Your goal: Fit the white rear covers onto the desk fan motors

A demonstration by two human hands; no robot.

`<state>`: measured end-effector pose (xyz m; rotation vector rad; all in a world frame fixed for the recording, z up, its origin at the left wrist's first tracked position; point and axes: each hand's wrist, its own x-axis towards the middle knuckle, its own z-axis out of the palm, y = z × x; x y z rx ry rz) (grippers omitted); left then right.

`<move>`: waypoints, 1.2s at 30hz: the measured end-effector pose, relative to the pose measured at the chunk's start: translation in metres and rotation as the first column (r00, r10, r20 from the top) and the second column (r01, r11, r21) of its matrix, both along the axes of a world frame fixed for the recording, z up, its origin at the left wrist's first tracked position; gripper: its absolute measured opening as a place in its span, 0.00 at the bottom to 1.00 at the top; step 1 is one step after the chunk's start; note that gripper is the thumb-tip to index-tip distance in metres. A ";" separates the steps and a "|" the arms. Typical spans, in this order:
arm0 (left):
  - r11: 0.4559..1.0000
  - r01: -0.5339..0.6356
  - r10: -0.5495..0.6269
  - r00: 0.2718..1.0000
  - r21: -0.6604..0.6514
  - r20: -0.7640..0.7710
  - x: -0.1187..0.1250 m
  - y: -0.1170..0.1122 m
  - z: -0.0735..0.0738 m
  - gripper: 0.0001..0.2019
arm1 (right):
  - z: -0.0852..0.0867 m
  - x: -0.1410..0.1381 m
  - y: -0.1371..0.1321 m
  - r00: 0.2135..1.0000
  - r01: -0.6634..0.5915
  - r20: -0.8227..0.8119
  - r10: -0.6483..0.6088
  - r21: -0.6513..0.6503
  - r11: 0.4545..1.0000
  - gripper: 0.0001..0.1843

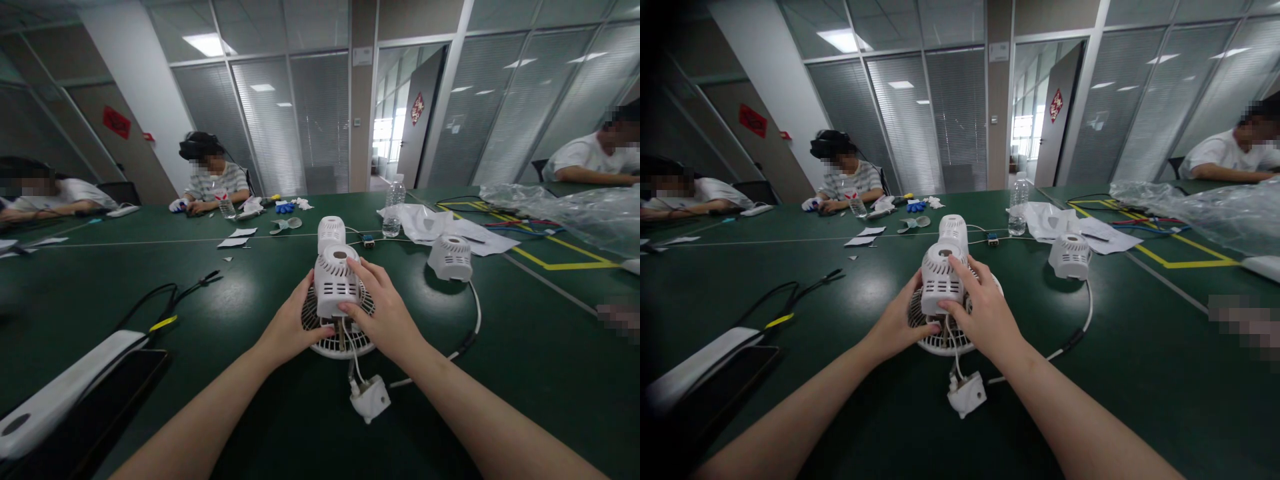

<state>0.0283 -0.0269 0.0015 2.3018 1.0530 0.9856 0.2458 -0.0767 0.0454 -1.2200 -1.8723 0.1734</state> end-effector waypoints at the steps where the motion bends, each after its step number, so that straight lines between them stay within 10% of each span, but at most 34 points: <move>1: 1.000 0.003 -0.003 1.000 -0.003 -0.001 0.000 0.000 0.000 0.56 | 0.000 0.000 0.000 1.000 -0.007 -0.008 0.007 -0.008 1.000 0.38; 36: 0.994 0.074 -0.072 0.997 -0.086 0.028 0.002 0.002 -0.004 0.61 | -0.010 0.000 0.012 0.977 -0.133 -0.176 0.122 -0.052 0.990 0.43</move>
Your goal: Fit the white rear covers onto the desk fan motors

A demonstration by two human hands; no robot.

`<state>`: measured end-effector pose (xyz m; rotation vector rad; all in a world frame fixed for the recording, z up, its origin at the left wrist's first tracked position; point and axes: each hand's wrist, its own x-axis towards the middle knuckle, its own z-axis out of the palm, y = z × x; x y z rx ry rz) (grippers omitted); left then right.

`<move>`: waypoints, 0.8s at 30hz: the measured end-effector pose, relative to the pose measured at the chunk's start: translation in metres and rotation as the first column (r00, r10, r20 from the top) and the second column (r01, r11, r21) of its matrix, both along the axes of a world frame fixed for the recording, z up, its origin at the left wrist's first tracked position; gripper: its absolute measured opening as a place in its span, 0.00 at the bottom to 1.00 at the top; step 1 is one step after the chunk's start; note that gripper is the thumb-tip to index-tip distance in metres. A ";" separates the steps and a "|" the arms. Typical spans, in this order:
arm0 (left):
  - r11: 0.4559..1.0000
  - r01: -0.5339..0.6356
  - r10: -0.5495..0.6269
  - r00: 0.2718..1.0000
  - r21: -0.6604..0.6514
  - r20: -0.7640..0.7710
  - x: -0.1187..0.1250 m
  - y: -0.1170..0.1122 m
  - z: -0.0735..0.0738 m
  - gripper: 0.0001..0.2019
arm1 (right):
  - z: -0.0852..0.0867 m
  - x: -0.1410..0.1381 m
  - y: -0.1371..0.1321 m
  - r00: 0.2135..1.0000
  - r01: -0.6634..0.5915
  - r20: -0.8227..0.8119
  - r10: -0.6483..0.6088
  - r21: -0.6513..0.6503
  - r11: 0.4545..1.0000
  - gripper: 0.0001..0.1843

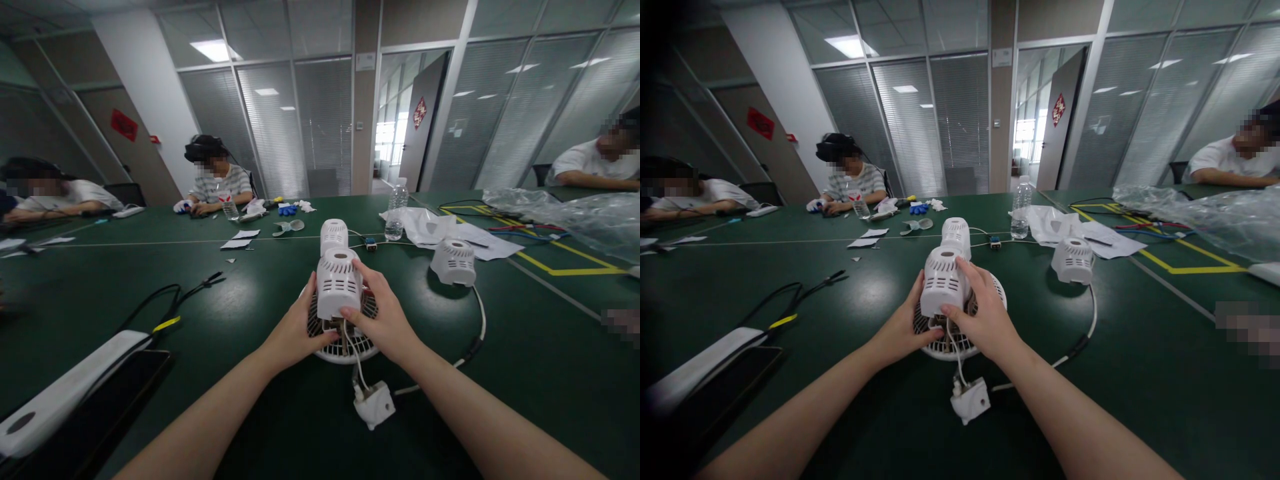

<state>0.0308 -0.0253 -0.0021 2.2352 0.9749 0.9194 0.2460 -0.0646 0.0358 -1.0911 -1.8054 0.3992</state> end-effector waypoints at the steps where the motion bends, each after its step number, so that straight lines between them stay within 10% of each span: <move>1: 1.000 -0.004 0.004 1.000 0.000 -0.002 0.000 0.000 0.000 0.61 | 0.000 0.001 0.000 1.000 -0.003 0.003 0.003 0.001 1.000 0.43; 24: 1.000 -0.021 0.020 0.998 0.011 0.066 0.000 -0.001 0.000 0.58 | 0.000 0.000 0.000 0.999 -0.032 -0.023 0.031 -0.044 0.999 0.40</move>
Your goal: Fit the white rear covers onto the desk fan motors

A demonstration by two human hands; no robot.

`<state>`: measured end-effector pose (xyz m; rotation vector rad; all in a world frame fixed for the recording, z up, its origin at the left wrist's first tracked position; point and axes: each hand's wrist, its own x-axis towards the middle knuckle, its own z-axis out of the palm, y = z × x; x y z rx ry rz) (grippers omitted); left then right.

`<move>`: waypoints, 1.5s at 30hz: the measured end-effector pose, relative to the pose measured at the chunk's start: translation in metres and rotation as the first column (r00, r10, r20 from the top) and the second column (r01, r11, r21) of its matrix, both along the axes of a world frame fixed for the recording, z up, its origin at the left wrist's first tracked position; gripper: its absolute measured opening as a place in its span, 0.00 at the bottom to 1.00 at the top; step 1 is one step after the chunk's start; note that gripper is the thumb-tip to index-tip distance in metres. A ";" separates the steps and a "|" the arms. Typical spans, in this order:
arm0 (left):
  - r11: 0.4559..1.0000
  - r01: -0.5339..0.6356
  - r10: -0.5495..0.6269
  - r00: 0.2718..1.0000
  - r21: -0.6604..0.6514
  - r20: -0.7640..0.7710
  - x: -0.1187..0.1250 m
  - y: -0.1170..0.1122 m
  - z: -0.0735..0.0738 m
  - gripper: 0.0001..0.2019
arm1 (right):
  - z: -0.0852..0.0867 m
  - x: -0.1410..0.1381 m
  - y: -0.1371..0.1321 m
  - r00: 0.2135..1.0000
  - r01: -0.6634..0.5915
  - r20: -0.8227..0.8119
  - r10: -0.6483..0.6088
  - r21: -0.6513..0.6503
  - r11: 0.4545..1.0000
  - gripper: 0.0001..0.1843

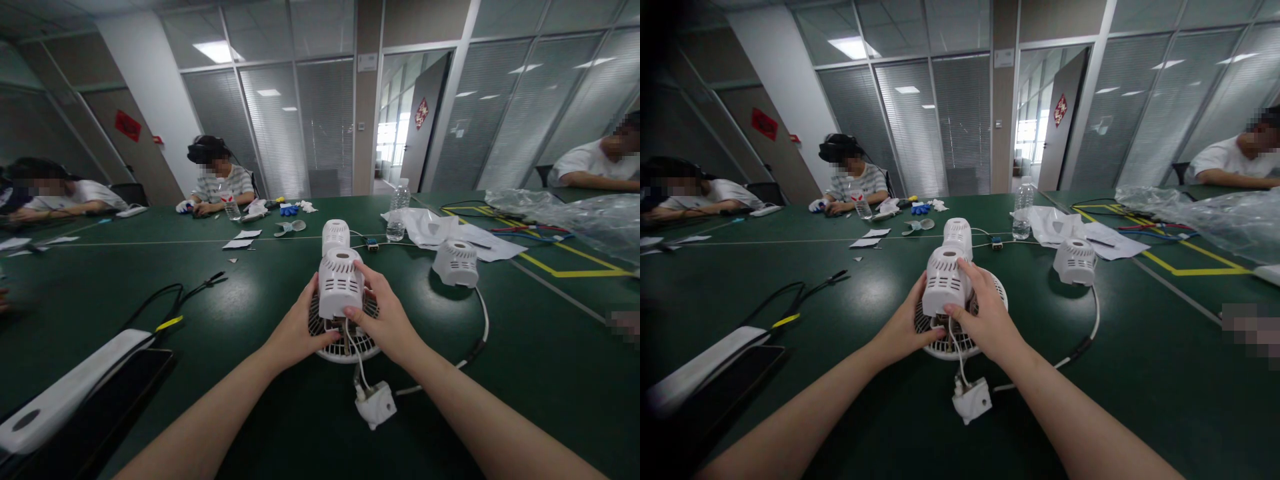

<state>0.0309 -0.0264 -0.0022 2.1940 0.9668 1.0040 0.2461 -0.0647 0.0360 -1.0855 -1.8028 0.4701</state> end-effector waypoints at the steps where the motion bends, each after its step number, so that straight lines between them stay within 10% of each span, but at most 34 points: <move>1: 1.000 -0.007 0.007 1.000 0.001 0.005 0.000 0.000 0.000 0.58 | 0.000 0.000 0.000 1.000 -0.003 -0.009 0.002 -0.002 1.000 0.40; 14: 0.997 -0.020 0.024 0.998 0.073 -0.051 -0.004 -0.001 -0.002 0.61 | -0.007 0.005 0.005 0.983 -0.163 -0.086 0.160 -0.034 0.986 0.38; 45: 0.999 -0.044 0.045 0.999 0.026 -0.023 -0.007 0.000 -0.003 0.65 | -0.006 0.004 0.004 0.989 -0.114 -0.094 0.114 -0.002 0.993 0.40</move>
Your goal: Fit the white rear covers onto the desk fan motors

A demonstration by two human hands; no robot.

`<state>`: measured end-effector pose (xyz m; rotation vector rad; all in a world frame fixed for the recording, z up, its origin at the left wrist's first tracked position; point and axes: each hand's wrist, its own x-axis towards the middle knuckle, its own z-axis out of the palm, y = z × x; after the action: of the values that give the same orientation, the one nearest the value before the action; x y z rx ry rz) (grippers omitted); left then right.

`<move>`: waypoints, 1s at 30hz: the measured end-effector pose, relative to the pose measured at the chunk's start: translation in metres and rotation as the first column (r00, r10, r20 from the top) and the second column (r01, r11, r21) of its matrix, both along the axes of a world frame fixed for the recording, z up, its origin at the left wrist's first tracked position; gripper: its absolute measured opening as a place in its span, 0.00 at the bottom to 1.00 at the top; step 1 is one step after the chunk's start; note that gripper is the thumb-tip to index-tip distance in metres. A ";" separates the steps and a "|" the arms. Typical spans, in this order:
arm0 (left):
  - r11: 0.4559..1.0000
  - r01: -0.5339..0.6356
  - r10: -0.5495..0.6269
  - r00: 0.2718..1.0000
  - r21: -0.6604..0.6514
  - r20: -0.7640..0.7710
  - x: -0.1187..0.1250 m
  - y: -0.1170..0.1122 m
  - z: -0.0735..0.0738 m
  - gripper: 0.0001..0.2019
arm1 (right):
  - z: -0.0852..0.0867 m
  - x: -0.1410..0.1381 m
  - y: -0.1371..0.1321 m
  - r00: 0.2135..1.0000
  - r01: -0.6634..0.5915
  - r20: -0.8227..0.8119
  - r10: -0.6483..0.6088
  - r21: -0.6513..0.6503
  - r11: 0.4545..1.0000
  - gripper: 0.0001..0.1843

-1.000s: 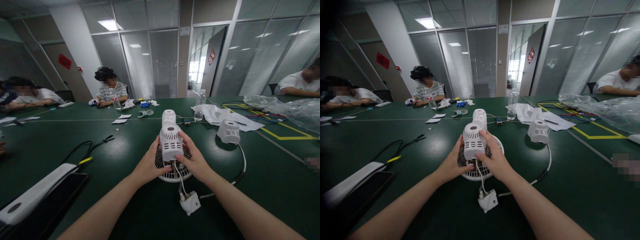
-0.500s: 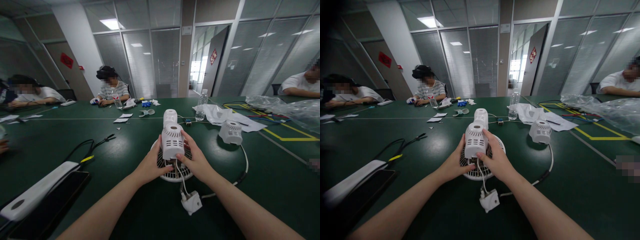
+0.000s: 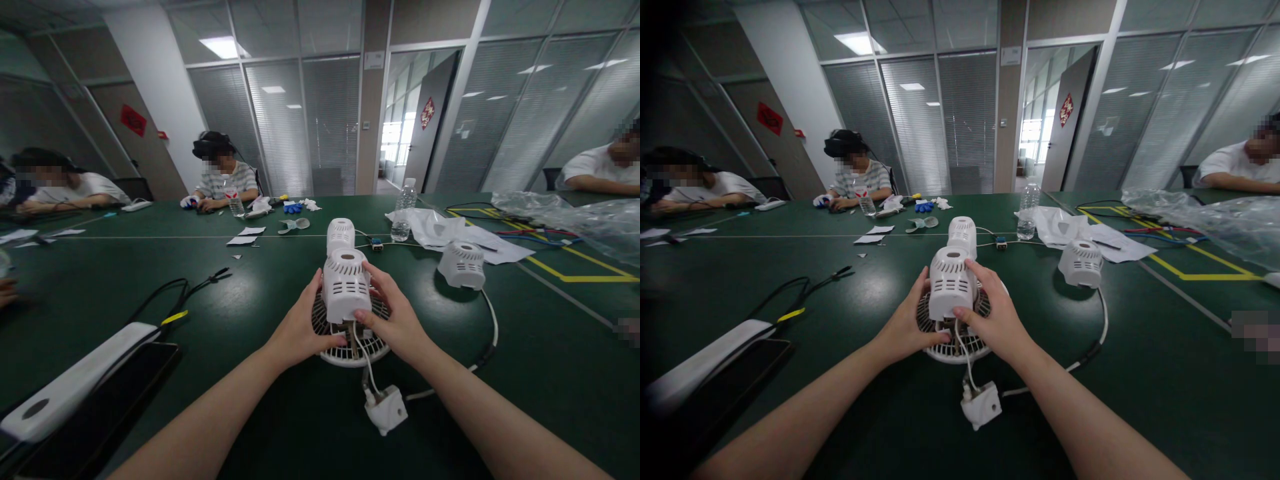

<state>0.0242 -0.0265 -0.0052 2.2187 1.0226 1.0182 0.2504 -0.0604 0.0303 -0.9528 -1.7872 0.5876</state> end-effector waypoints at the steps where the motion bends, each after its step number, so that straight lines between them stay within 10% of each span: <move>1: 1.000 -0.002 0.002 1.000 0.000 -0.001 0.000 0.000 0.000 0.65 | -0.001 0.001 0.001 1.000 -0.013 -0.006 0.013 -0.008 1.000 0.40; 14: 0.998 0.060 -0.059 0.998 -0.032 0.032 0.003 -0.001 0.002 0.66 | -0.004 -0.001 -0.001 0.987 -0.008 0.163 0.009 -0.002 1.000 0.55; 30: 0.998 0.065 -0.065 0.997 -0.013 -0.033 0.004 0.000 0.004 0.64 | -0.006 -0.005 0.001 0.993 0.064 0.101 -0.066 0.021 0.998 0.43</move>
<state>0.0284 -0.0264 -0.0010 2.2509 0.9618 0.9478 0.2456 -0.0593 0.0244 -1.0408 -1.8412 0.4894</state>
